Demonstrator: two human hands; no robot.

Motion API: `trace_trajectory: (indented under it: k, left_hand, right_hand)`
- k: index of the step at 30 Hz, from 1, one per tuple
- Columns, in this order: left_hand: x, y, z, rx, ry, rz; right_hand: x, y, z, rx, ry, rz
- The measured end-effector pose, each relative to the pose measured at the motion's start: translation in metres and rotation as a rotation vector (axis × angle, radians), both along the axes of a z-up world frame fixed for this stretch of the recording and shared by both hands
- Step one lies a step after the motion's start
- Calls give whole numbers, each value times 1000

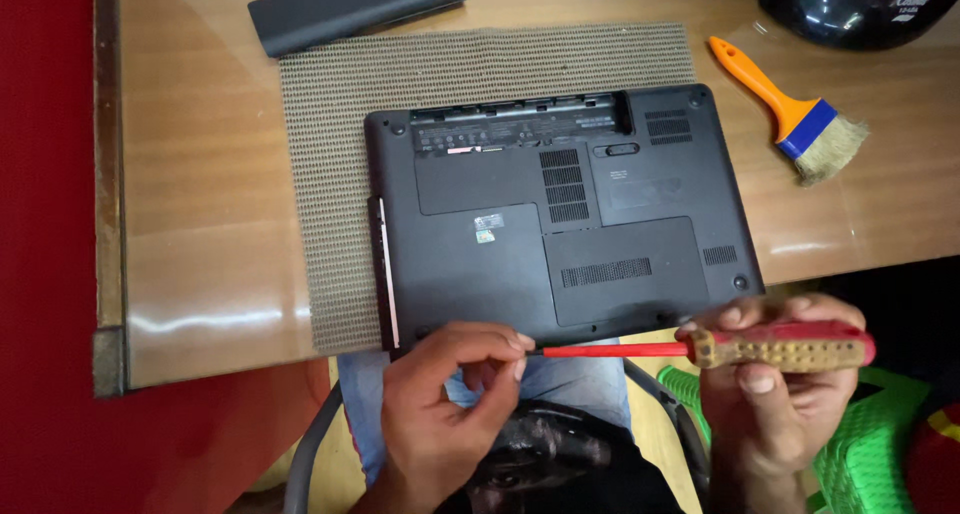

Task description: The person removes the laptop battery and uses a screwdriver to unscrew the back cover. They then remove the cover, place the battery back into its slot, and reattach the back cover by screwing it back in place.

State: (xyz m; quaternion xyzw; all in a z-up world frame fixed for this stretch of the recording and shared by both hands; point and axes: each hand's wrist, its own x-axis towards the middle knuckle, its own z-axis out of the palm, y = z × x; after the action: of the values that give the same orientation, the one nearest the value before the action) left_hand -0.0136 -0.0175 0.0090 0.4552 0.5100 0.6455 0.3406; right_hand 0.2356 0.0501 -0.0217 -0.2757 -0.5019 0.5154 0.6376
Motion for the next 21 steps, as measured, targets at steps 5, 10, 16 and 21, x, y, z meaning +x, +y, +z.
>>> trace_trajectory:
  k: [5, 10, 16, 21]
  left_hand:
    - [-2, 9, 8, 112, 288, 22]
    - [-3, 12, -1, 57, 566, 48]
    - [-4, 12, -4, -2, 752, -7]
    - [-3, 7, -21, 28, 918, 17]
  right_hand:
    - [-19, 6, 14, -10, -59, -121]
    - [-43, 5, 47, 91, -308, -240]
    - [-63, 11, 92, 240, -623, -44]
    - [-77, 18, 94, 340, -679, 101]
